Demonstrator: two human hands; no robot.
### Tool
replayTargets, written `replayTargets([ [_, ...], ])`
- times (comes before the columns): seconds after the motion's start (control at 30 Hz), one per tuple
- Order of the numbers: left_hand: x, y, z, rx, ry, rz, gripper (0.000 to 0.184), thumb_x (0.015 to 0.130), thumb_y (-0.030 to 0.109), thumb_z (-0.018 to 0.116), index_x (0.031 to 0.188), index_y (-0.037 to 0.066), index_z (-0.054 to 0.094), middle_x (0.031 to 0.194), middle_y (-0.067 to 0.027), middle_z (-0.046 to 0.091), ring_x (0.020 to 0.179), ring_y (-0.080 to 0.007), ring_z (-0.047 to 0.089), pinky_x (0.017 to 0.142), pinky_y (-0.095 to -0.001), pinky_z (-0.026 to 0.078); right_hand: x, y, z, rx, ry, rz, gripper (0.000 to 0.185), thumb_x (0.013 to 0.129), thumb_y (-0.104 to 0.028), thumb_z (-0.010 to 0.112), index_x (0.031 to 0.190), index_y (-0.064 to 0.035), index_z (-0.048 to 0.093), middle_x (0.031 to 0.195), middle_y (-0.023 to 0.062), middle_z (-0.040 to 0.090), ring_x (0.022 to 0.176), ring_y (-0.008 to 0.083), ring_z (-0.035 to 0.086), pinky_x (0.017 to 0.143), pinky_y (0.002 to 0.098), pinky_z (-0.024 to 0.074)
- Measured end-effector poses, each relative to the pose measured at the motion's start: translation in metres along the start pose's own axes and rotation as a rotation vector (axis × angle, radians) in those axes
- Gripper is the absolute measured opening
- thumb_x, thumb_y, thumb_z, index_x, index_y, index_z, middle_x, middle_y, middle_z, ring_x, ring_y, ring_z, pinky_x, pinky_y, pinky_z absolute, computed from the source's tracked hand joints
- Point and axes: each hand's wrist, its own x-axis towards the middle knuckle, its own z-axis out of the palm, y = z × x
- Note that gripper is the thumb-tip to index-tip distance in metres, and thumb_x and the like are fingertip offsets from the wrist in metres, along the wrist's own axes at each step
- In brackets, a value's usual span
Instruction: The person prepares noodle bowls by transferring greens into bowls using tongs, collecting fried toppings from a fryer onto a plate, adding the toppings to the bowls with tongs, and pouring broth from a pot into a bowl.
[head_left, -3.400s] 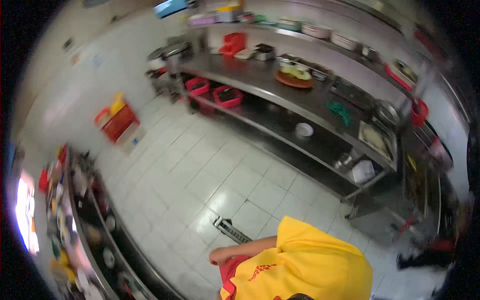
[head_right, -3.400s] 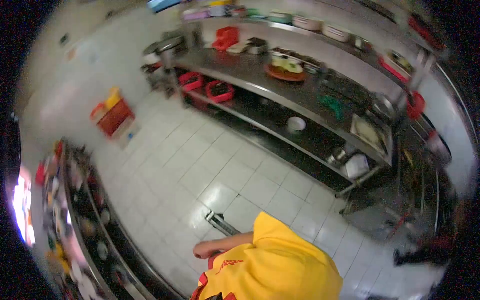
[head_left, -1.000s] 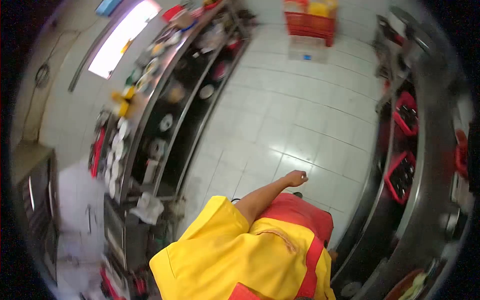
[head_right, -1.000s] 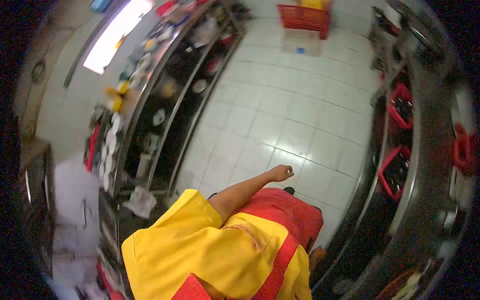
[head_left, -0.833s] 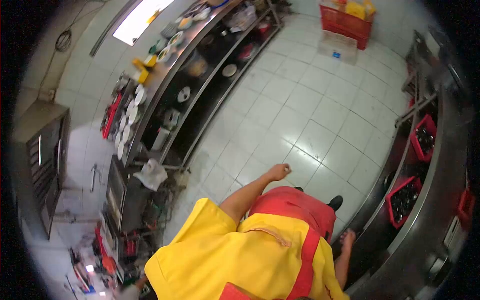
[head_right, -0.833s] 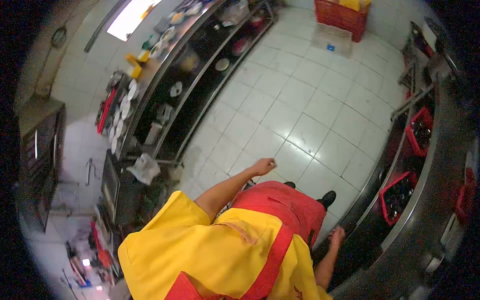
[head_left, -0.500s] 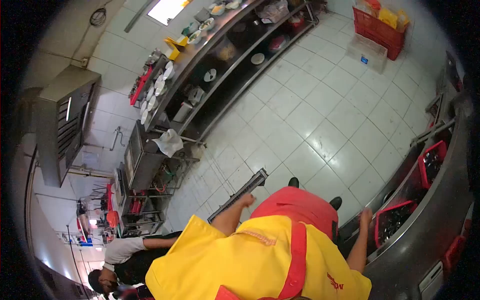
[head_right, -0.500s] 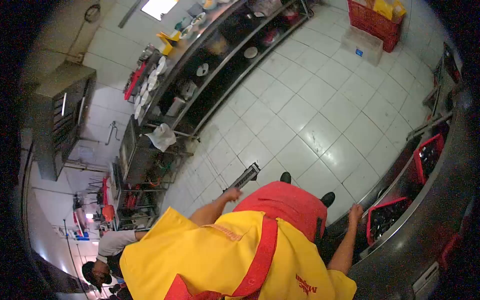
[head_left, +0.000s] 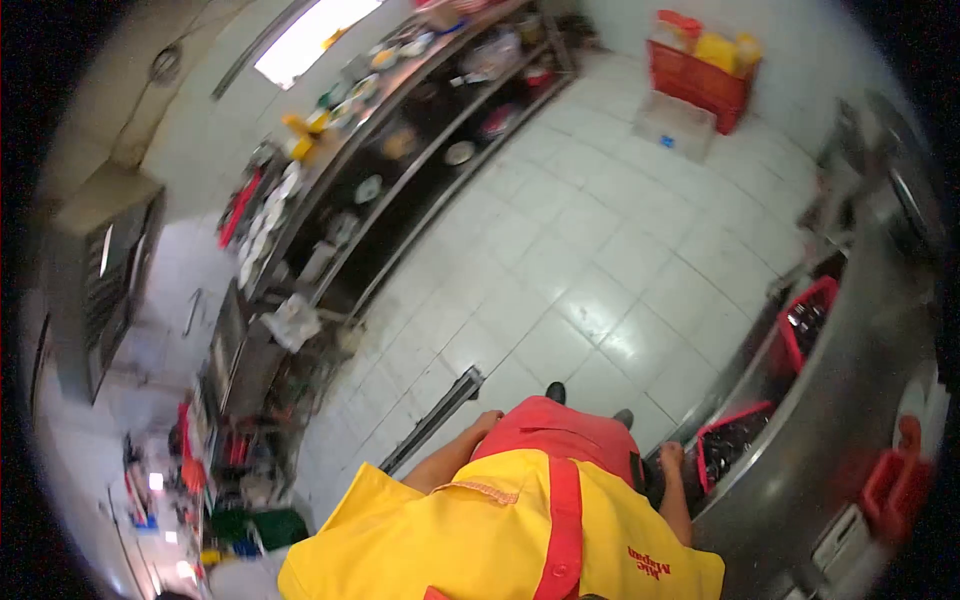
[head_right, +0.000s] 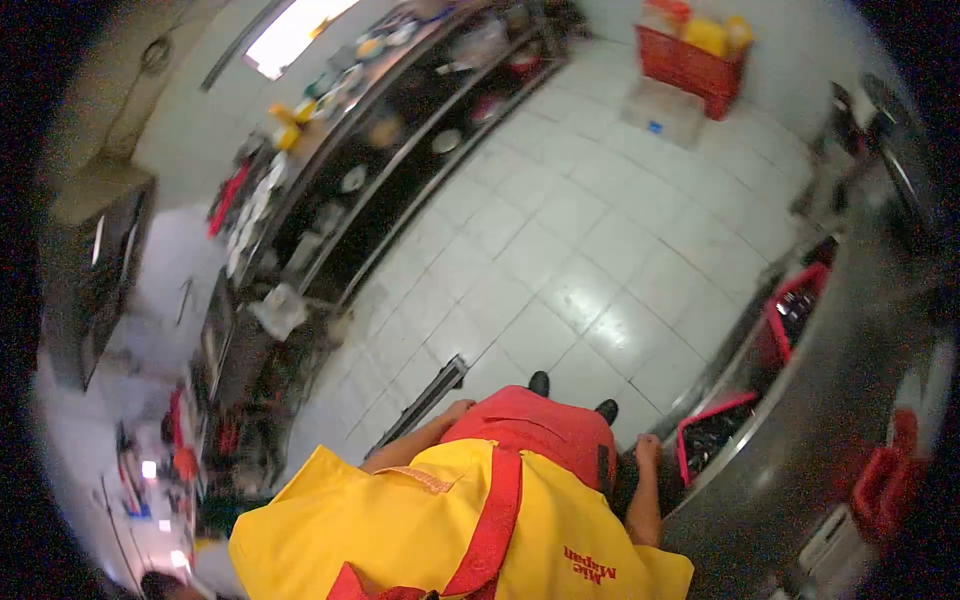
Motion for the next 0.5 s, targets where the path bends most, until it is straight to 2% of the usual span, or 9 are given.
replayTargets([
  [0.07, 0.025, 0.021, -0.021, 0.198, -0.010, 0.106, 0.053, 0.075, 0.048, 0.062, 0.101, 0.003, 0.066, 0.106, -0.0222, 0.064, 0.100, -0.0375, 0.061, 0.085, -0.0419, 0.048, -0.002, 0.006, -0.008, 0.030, 0.037, -0.029, 0.018, 0.083, -0.025, 0.063, 0.085, -0.0068, 0.062, 0.064, 0.0039, 0.058, 0.049, 0.0156, 0.056, 0.040, 0.0313, 0.0434],
  [0.13, 0.052, 0.052, -0.049, 0.241, -0.168, 0.137, 0.053, 0.076, 0.049, 0.061, 0.099, 0.002, 0.067, 0.104, -0.0218, 0.065, 0.099, -0.0373, 0.061, 0.084, -0.0419, 0.048, -0.041, -0.025, -0.029, 0.166, 0.053, 0.050, 0.020, 0.085, -0.026, 0.061, 0.095, -0.0083, 0.061, 0.068, 0.0040, 0.059, 0.048, 0.0143, 0.055, 0.039, 0.0292, 0.0416],
  [0.2, 0.088, 0.089, -0.064, 0.394, -0.215, 0.281, 0.050, 0.078, 0.048, 0.059, 0.098, 0.002, 0.067, 0.100, -0.0210, 0.066, 0.098, -0.0372, 0.061, 0.084, -0.0419, 0.049, -0.034, 0.015, -0.016, 0.176, 0.197, -0.035, 0.022, 0.087, -0.025, 0.059, 0.098, -0.0063, 0.061, 0.072, 0.0060, 0.061, 0.053, 0.0175, 0.057, 0.044, 0.0312, 0.0444],
  [0.27, 0.134, 0.119, -0.075, 0.500, -0.251, 0.442, 0.044, 0.082, 0.043, 0.057, 0.097, 0.003, 0.066, 0.092, -0.0193, 0.068, 0.091, -0.0346, 0.064, 0.081, -0.0413, 0.050, -0.105, -0.038, -0.013, 0.130, 0.399, -0.200, 0.023, 0.087, -0.024, 0.057, 0.094, -0.0023, 0.063, 0.078, 0.0092, 0.063, 0.066, 0.0214, 0.061, 0.057, 0.0353, 0.0482],
  [0.33, 0.184, 0.151, -0.082, 0.474, -0.363, 0.510, 0.038, 0.086, 0.037, 0.055, 0.100, 0.003, 0.065, 0.085, -0.0177, 0.069, 0.079, -0.0284, 0.067, 0.073, -0.0391, 0.052, -0.140, -0.050, 0.005, 0.131, 0.453, -0.106, 0.026, 0.087, -0.024, 0.058, 0.092, 0.0010, 0.063, 0.086, 0.0116, 0.064, 0.079, 0.0235, 0.061, 0.069, 0.0384, 0.0484],
  [0.37, 0.210, 0.169, -0.082, 0.457, -0.437, 0.490, 0.036, 0.087, 0.034, 0.054, 0.102, 0.003, 0.064, 0.082, -0.0171, 0.069, 0.073, -0.0246, 0.067, 0.069, -0.0377, 0.053, -0.186, -0.082, 0.011, 0.359, 0.497, -0.052, 0.028, 0.087, -0.025, 0.058, 0.093, 0.0016, 0.063, 0.090, 0.0119, 0.064, 0.083, 0.0212, 0.061, 0.071, 0.0380, 0.0484],
  [0.4, 0.234, 0.189, -0.081, 0.473, -0.472, 0.541, 0.031, 0.088, 0.028, 0.055, 0.105, 0.002, 0.062, 0.082, -0.0158, 0.069, 0.066, -0.0192, 0.066, 0.058, -0.0339, 0.053, -0.196, -0.070, 0.037, 0.375, 0.706, -0.101, 0.028, 0.088, -0.026, 0.059, 0.097, -0.0001, 0.063, 0.092, 0.0111, 0.064, 0.080, 0.0203, 0.062, 0.070, 0.0367, 0.0489],
  [0.43, 0.236, 0.216, -0.080, 0.357, -0.521, 0.526, 0.023, 0.089, 0.019, 0.054, 0.103, 0.003, 0.062, 0.082, -0.0125, 0.068, 0.067, -0.0181, 0.066, 0.053, -0.0309, 0.051, -0.193, -0.040, 0.062, 0.366, 0.675, 0.091, 0.029, 0.088, -0.026, 0.058, 0.101, -0.0008, 0.062, 0.095, 0.0109, 0.065, 0.081, 0.0208, 0.062, 0.071, 0.0365, 0.0494],
  [0.5, 0.266, 0.253, -0.077, 0.224, -0.662, 0.553, 0.017, 0.089, 0.014, 0.053, 0.102, 0.003, 0.059, 0.078, -0.0094, 0.064, 0.061, -0.0148, 0.061, 0.050, -0.0272, 0.049, -0.257, -0.059, 0.109, 0.500, 0.888, 0.291, 0.026, 0.087, -0.025, 0.060, 0.099, -0.0025, 0.062, 0.095, 0.0121, 0.065, 0.082, 0.0248, 0.063, 0.072, 0.0381, 0.0496],
])
